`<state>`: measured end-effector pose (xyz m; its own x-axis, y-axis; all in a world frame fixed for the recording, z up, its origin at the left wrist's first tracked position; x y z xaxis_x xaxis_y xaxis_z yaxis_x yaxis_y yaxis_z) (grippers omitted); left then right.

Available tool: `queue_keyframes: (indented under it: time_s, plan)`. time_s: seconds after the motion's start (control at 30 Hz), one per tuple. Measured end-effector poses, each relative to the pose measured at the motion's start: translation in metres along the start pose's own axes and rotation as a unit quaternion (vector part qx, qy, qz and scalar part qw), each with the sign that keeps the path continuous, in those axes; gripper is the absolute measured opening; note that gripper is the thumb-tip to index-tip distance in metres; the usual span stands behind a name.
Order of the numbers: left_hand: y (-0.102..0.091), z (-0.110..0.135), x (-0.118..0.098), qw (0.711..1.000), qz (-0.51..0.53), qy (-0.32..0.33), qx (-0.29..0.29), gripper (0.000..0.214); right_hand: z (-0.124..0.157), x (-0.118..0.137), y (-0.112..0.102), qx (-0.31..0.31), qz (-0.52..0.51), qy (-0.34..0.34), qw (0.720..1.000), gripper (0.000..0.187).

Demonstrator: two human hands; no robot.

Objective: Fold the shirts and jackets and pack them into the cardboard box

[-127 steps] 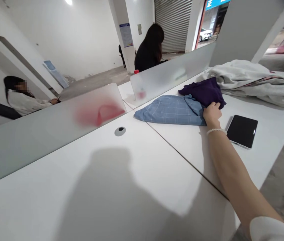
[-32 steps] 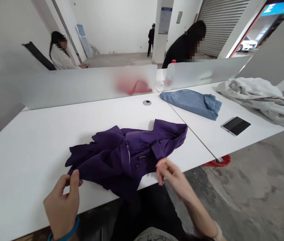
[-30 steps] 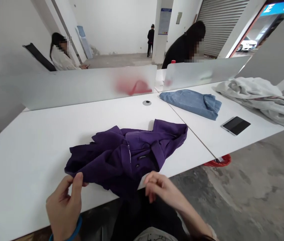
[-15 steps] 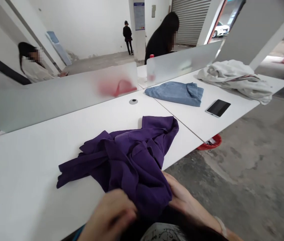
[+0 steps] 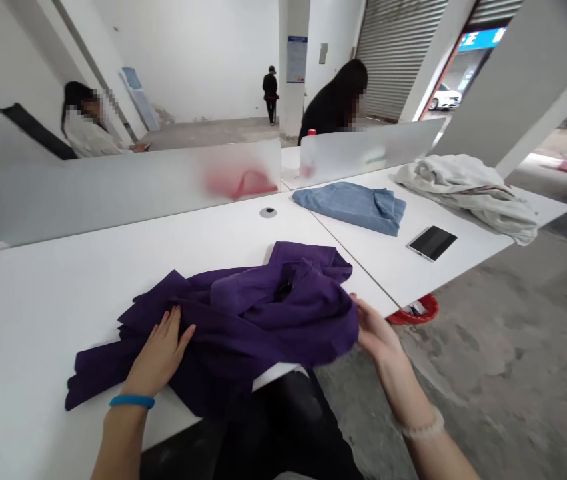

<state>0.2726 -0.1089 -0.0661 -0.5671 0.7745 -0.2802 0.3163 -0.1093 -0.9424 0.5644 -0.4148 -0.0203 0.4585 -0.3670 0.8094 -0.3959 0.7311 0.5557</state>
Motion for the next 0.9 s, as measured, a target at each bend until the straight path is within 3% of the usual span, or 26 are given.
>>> queue_keyframes:
  time_s: [0.1, 0.23, 0.33, 0.43, 0.53, 0.6, 0.67, 0.73, 0.83, 0.9]
  plan:
    - [-0.014, 0.028, 0.018, 0.997, -0.065, -0.034, -0.010, 0.058, -0.047, 0.027, 0.025, -0.032, -0.118, 0.018, 0.992, 0.024]
    - [-0.040, 0.061, 0.010, 0.985, -0.153, -0.068, -0.030, 0.062, -0.092, 0.049, 0.063, 0.008, -0.110, -0.158, 0.981, 0.026]
    - [-0.058, 0.079, -0.019, 0.965, -0.230, -0.121, -0.042, 0.054, -0.116, 0.046, 0.070, -0.014, 0.056, -0.297, 0.953, 0.017]
    - [-0.057, 0.092, -0.057, 0.968, -0.224, -0.109, -0.037, 0.047, -0.122, 0.037, 0.067, -0.032, 0.325, -0.356, 0.875, 0.008]
    - [-0.036, 0.095, -0.101, 0.990, -0.100, -0.083, -0.048, 0.040, -0.089, 0.026, 0.071, 0.048, 0.504, -0.351, 0.787, 0.017]
    - [-0.018, 0.089, -0.134, 0.996, 0.022, -0.078, -0.039, 0.035, -0.047, 0.018, 0.080, 0.176, 0.555, -0.322, 0.747, 0.022]
    - [-0.006, 0.079, -0.167, 0.987, 0.147, -0.068, -0.009, 0.031, -0.001, 0.007, 0.088, 0.342, 0.578, -0.244, 0.699, 0.030]
    - [-0.005, 0.067, -0.193, 0.972, 0.230, -0.030, 0.048, 0.027, 0.035, 0.000, 0.089, 0.441, 0.596, -0.171, 0.649, 0.042]
    - [-0.023, 0.050, -0.205, 0.952, 0.270, 0.044, 0.135, 0.024, 0.058, -0.011, 0.082, 0.452, 0.628, -0.130, 0.620, 0.062]
    - [-0.039, 0.035, -0.194, 0.955, 0.263, 0.053, 0.123, 0.028, 0.060, -0.021, 0.076, 0.422, 0.657, -0.125, 0.612, 0.068]
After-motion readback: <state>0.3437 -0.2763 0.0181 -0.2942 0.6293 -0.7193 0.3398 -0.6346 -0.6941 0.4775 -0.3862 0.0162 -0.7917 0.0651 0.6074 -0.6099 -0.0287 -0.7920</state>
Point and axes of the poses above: each hand's wrist, its own z-axis away from the middle knuckle, its own y-axis out of the palm, x = y × z, the point moved 2 cm from there along -z, towards the middle knuckle, and after that the axes turned 2 degrees about x, right-handed, at the moved point
